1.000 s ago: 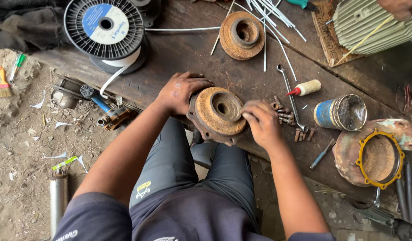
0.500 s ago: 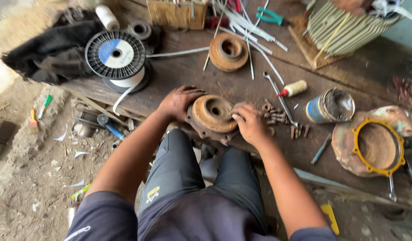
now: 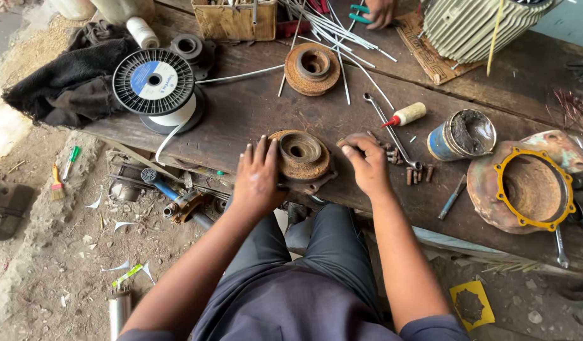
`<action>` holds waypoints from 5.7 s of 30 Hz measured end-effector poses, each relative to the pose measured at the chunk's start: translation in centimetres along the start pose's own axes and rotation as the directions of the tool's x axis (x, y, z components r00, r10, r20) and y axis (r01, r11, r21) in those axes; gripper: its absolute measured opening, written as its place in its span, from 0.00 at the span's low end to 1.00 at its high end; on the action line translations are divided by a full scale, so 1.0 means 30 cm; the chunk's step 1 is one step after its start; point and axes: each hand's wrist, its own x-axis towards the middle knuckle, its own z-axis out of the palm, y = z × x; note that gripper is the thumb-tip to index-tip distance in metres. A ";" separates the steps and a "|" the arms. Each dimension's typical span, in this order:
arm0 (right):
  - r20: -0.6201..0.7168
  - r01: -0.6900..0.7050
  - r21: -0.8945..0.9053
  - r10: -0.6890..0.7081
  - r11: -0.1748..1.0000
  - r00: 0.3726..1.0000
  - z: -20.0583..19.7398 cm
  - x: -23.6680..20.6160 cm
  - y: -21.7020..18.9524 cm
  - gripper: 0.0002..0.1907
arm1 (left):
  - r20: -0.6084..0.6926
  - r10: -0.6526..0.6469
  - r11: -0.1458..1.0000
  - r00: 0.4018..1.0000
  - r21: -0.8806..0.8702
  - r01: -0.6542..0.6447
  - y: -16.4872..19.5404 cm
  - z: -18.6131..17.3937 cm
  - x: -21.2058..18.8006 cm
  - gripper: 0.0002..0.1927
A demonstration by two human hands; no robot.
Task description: The person cleans a cylindrical metal part on a workbench using a metal file and then a small green abrasive pad. They scrape the inner and outer surfaces of the part, rotate it to access different areas, and continue scrubbing until the end of the clip.
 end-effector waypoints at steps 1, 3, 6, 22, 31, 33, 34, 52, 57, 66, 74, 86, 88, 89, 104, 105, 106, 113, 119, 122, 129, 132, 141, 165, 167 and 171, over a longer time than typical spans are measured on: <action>0.020 0.003 0.000 -0.003 1.000 1.000 0.000 -0.007 0.004 0.04 | -0.039 0.029 0.998 0.999 -0.049 -0.030 0.000 0.012 0.001 0.60; 0.050 0.009 0.001 -0.009 1.000 0.999 0.005 -0.032 0.008 0.05 | -0.122 0.087 0.985 0.989 -0.137 -0.104 -0.020 0.033 0.011 0.57; 0.021 -0.004 0.012 0.003 1.000 1.000 -0.001 -0.078 0.008 0.04 | -0.135 0.327 0.939 0.935 -0.063 -0.337 -0.123 0.015 0.036 0.48; -0.022 -0.110 0.052 0.111 0.993 0.994 0.089 -0.190 0.027 0.05 | -0.014 0.446 0.882 0.895 0.175 -0.437 -0.132 -0.185 0.130 0.54; 0.002 -0.156 0.085 0.156 0.984 0.988 0.084 -0.205 0.023 0.05 | -0.234 0.376 0.924 0.896 0.164 -0.345 -0.076 -0.071 -0.019 0.24; 0.001 -0.138 0.062 0.139 0.988 0.990 0.086 -0.200 0.007 0.05 | -0.224 0.411 0.911 0.884 0.129 -0.391 -0.097 -0.086 0.004 0.24; 0.001 -0.150 0.078 0.150 0.986 0.989 0.087 -0.197 -0.001 0.05 | -0.191 0.406 0.913 0.894 0.112 -0.391 -0.107 -0.098 0.016 0.22; -0.033 -0.078 0.177 0.085 0.981 0.996 0.086 -0.092 -0.067 0.04 | -0.067 0.293 0.926 0.954 -0.230 -0.301 -0.158 -0.212 0.036 0.26; -0.099 -0.176 0.183 0.196 0.967 0.976 0.156 -0.086 -0.008 0.05 | -0.224 0.384 0.919 0.896 -0.001 -0.394 -0.075 -0.139 0.008 0.31; -0.107 -0.281 0.298 0.324 0.912 0.940 0.179 -0.161 0.028 0.06 | -0.238 0.431 0.891 0.870 -0.037 -0.452 -0.141 -0.065 0.081 0.20; -0.080 -0.130 0.011 0.130 0.991 0.988 0.128 -0.176 -0.068 0.05 | -0.335 0.447 0.853 0.829 -0.119 -0.508 -0.161 -0.069 0.121 0.16; 0.065 0.142 -0.158 -0.133 0.977 0.989 0.145 -0.126 -0.155 0.08 | -0.348 0.402 0.841 0.847 -0.225 -0.491 -0.143 -0.082 0.113 0.23; 0.071 0.124 -0.138 -0.115 0.983 0.991 0.141 -0.129 -0.152 0.09 | -0.332 0.402 0.848 0.854 -0.217 -0.483 -0.145 -0.083 0.111 0.23; 0.070 0.107 -0.119 -0.099 0.987 0.993 0.138 -0.132 -0.149 0.09 | -0.322 0.409 0.849 0.854 -0.209 -0.486 -0.148 -0.083 0.112 0.23; -0.043 -0.070 0.054 0.072 0.996 0.996 0.090 -0.127 -0.152 0.08 | -0.056 0.104 0.595 0.993 -0.797 -0.107 -0.365 -0.014 0.233 0.25; -0.038 -0.066 0.048 0.067 0.997 0.997 0.090 -0.123 -0.160 0.08 | -0.027 0.072 0.542 0.997 -0.838 -0.061 -0.370 -0.008 0.229 0.25; -0.031 -0.067 0.051 0.069 0.996 0.997 0.091 -0.120 -0.169 0.08 | -0.032 0.084 0.553 0.996 -0.830 -0.073 -0.374 -0.003 0.226 0.26; -0.050 -0.050 0.086 0.054 0.995 0.997 0.128 -0.088 -0.176 0.07 | -0.030 0.167 0.633 0.985 -0.763 -0.131 -0.379 -0.010 0.229 0.28; -0.163 -0.103 0.214 0.139 0.971 0.977 0.203 -0.068 -0.134 0.06 | 0.019 0.185 0.650 0.983 -0.753 -0.108 -0.349 -0.017 0.204 0.26; -0.174 -0.112 0.210 0.150 0.971 0.973 0.189 -0.102 -0.141 0.05 | 0.007 0.290 0.641 0.957 -0.744 -0.189 -0.317 -0.011 0.199 0.24; -0.122 -0.176 0.145 0.195 0.974 0.973 0.148 -0.167 -0.174 0.06 | -0.112 0.407 0.794 0.907 -0.448 -0.411 -0.258 -0.025 0.230 0.26; -0.105 -0.196 0.097 0.206 0.976 0.973 0.135 -0.138 -0.168 0.06 | -0.234 0.411 0.787 0.881 -0.396 -0.473 -0.235 -0.020 0.211 0.23; 0.054 -0.257 0.051 0.254 0.965 0.966 0.046 -0.141 -0.205 0.04 | -0.389 0.194 0.671 0.901 -0.617 -0.411 -0.159 0.085 0.180 0.17; -0.075 -0.253 0.025 0.254 0.967 0.964 0.087 -0.292 -0.215 0.05 | -0.270 0.400 0.874 0.876 -0.177 -0.453 -0.123 -0.036 0.090 0.20; -0.080 -0.265 0.059 0.269 0.962 0.960 0.092 -0.299 -0.204 0.05 | -0.307 0.319 0.884 0.897 -0.246 -0.398 -0.120 -0.015 0.085 0.20; -0.122 -0.197 0.071 0.205 0.978 0.971 0.074 -0.283 -0.184 0.04 | -0.458 0.247 0.908 0.854 -0.200 -0.369 -0.124 0.012 0.106 0.19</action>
